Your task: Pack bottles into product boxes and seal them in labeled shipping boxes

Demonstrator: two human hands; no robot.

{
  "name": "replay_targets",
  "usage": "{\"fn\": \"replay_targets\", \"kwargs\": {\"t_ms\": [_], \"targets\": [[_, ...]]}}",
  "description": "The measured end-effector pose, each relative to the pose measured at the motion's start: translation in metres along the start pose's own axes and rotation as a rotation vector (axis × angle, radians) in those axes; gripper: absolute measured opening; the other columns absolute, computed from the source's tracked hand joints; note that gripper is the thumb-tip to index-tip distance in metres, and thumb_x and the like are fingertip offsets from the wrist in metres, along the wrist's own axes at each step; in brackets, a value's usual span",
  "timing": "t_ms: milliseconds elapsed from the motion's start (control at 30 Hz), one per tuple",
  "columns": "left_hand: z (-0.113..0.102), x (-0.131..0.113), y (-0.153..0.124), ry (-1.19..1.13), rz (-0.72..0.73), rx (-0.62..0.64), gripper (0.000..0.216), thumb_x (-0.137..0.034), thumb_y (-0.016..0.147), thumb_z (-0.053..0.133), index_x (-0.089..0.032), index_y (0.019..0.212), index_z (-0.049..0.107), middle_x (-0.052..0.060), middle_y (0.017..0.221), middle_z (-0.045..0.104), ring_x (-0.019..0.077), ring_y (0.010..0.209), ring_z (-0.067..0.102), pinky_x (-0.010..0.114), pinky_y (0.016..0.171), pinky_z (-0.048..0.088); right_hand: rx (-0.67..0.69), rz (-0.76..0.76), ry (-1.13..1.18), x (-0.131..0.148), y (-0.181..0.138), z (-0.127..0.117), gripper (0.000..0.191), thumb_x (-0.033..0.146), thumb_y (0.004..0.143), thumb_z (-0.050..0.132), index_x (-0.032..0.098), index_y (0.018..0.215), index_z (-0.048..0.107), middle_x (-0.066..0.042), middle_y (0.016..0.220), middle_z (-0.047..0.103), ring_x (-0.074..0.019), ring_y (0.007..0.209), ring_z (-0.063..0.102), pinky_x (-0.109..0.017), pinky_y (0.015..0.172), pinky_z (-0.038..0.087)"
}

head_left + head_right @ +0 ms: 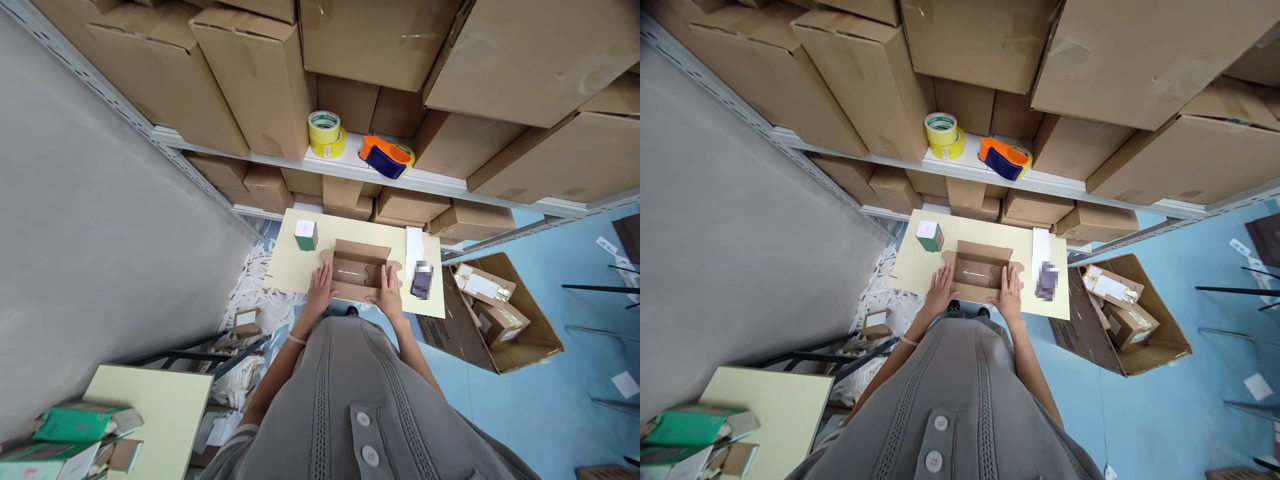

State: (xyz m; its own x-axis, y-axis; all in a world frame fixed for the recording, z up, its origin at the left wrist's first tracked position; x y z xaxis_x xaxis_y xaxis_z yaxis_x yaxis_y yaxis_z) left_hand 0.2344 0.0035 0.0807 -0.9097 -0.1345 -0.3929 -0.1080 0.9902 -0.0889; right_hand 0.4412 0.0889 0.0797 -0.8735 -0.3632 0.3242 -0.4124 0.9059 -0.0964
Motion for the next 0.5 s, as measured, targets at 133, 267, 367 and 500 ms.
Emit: {"fn": "replay_targets", "kwargs": {"t_ms": [133, 267, 367, 500], "targets": [[-0.027, 0.009, -0.015, 0.044, -0.009, -0.058, 0.076, -0.050, 0.097, 0.036, -0.015, 0.157, 0.006, 0.015, 0.162, 0.015, 0.0278, 0.151, 0.006, 0.055, 0.120, 0.006, -0.103, -0.076, 0.029, 0.038, -0.001, -0.024, 0.101, 0.058, 0.086, 0.058, 0.016, 0.157, -0.002, -0.018, 0.163, -0.007, -0.0344, 0.150, -0.003, -0.057, 0.117, 0.020], [-0.054, 0.035, -0.032, 0.086, -0.091, -0.138, 0.078, -0.056, 0.096, 0.029, -0.015, 0.157, 0.004, 0.016, 0.162, 0.011, 0.0306, 0.151, 0.001, 0.061, 0.118, 0.001, -0.175, -0.102, 0.060, 0.078, -0.003, -0.044, 0.088, 0.055, 0.094, 0.045, 0.019, 0.157, -0.005, -0.014, 0.164, -0.005, -0.0343, 0.150, -0.002, -0.059, 0.116, 0.020], [-0.067, 0.058, -0.043, 0.117, -0.152, -0.169, 0.078, -0.058, 0.095, 0.025, -0.015, 0.157, 0.005, 0.016, 0.162, 0.010, 0.0323, 0.151, -0.001, 0.064, 0.116, -0.002, -0.207, -0.080, 0.097, 0.096, -0.007, -0.052, 0.082, 0.053, 0.097, 0.038, 0.020, 0.157, -0.007, -0.013, 0.164, -0.001, -0.0342, 0.150, 0.002, -0.061, 0.115, 0.020], [-0.076, 0.083, -0.054, 0.124, -0.234, -0.170, 0.077, -0.059, 0.095, 0.021, -0.015, 0.157, 0.006, 0.016, 0.163, 0.008, 0.0333, 0.151, -0.001, 0.066, 0.115, -0.001, -0.222, -0.051, 0.164, 0.100, -0.011, -0.052, 0.073, 0.047, 0.099, 0.033, 0.021, 0.157, -0.003, -0.012, 0.163, 0.012, -0.0311, 0.150, 0.011, -0.059, 0.116, 0.021]]}}
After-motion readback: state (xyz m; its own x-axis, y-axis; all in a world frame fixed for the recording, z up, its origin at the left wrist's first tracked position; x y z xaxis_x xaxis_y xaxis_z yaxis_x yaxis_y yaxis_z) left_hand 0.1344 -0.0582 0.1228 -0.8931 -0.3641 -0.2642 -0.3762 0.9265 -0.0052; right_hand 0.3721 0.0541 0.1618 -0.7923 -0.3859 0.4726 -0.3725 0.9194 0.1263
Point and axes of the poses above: each hand's wrist, its own y-axis towards the middle knuckle, its own z-axis out of the palm, x = y × z, the point moved 9 cm from there along y, towards the middle knuckle
